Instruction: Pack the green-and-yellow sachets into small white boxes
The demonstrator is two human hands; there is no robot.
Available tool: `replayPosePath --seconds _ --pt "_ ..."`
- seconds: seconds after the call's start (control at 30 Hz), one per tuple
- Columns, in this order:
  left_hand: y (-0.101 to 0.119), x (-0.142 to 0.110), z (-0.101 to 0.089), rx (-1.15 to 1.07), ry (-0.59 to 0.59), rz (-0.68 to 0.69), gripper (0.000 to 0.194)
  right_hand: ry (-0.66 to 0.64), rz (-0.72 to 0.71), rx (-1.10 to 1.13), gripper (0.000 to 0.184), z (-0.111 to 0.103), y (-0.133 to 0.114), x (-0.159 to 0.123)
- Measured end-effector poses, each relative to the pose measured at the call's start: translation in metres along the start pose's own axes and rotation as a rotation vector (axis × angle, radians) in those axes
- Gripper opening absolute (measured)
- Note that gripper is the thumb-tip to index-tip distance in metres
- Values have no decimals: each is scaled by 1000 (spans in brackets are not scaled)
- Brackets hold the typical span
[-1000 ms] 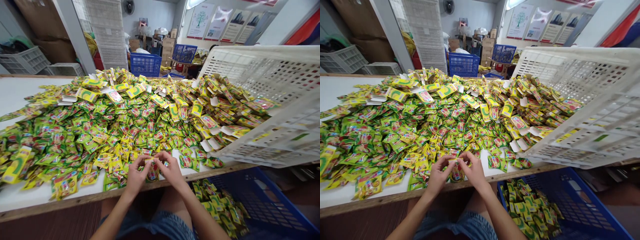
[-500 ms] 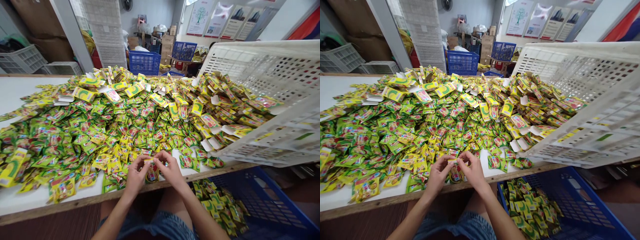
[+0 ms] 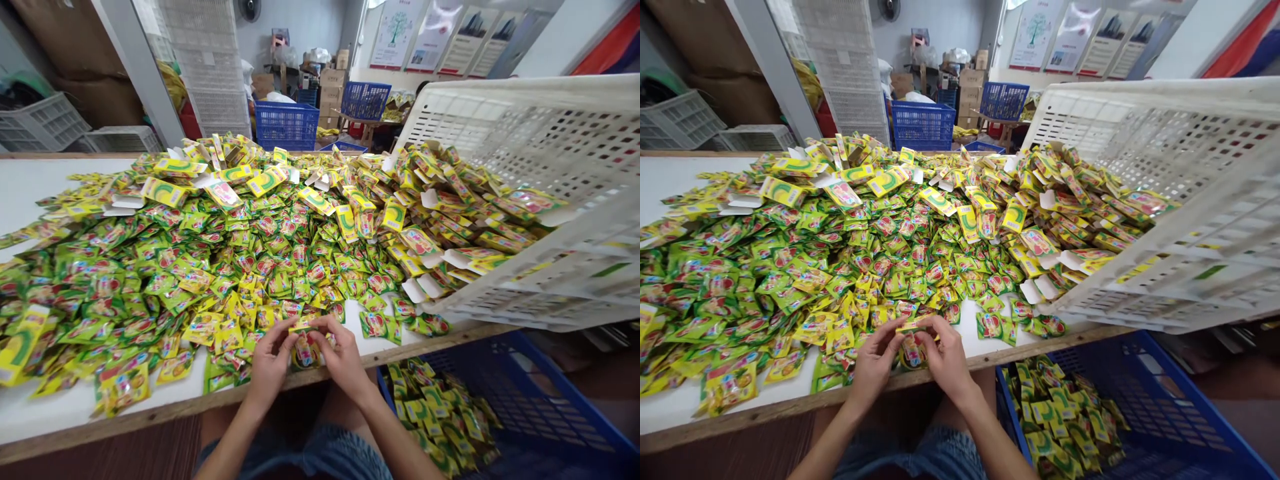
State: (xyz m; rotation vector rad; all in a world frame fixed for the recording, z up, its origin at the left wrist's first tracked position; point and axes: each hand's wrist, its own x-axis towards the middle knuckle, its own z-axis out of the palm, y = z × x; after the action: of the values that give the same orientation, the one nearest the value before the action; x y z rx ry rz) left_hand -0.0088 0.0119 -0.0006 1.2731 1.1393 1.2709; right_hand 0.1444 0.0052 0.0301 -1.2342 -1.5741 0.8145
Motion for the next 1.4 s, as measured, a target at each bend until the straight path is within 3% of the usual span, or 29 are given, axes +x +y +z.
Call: replayPosePath --seconds 0.1,0.23,0.33,0.43,0.53,0.67,0.77,0.83,0.9,0.97,1.07,1.13,1.27,1.33,1.4 --pt "0 -3 1 -58 -19 -23 34 83 32 -180 19 -56 -7 -17" --pt "1 -3 3 17 3 -16 21 68 172 -786 18 -148 4 -51" --pt "2 -2 5 68 -35 -22 21 84 197 -1025 25 -168 23 -57" --pt "2 -2 5 76 -36 -22 20 68 179 -1137 29 -146 42 -36" --pt "-1 -5 2 87 -28 -13 20 116 267 -1249 30 -125 60 -5" --pt "-1 -7 0 109 -14 13 20 217 313 -1201 35 -124 65 16" --pt "2 -7 3 161 5 72 23 275 178 -933 38 -114 38 8" --pt "4 -8 5 227 -4 157 35 258 49 -646 39 -90 6 -7" --pt "6 -9 7 296 -34 259 57 113 -3 -353 42 -57 -30 -25" --pt "5 -12 7 311 -50 328 70 -115 -11 -117 44 -24 -59 -39" --pt "4 -16 4 193 12 325 63 -295 -38 41 43 2 -76 -47" --pt "6 -16 2 98 85 291 53 -275 -53 40 31 -1 -66 -43" --pt "14 -13 1 85 180 195 43 65 141 -296 18 -12 -15 -16" --pt "17 -11 2 103 160 136 45 123 212 -488 24 -6 9 -4" --pt "18 -10 2 108 141 115 45 126 208 -537 40 6 24 3"
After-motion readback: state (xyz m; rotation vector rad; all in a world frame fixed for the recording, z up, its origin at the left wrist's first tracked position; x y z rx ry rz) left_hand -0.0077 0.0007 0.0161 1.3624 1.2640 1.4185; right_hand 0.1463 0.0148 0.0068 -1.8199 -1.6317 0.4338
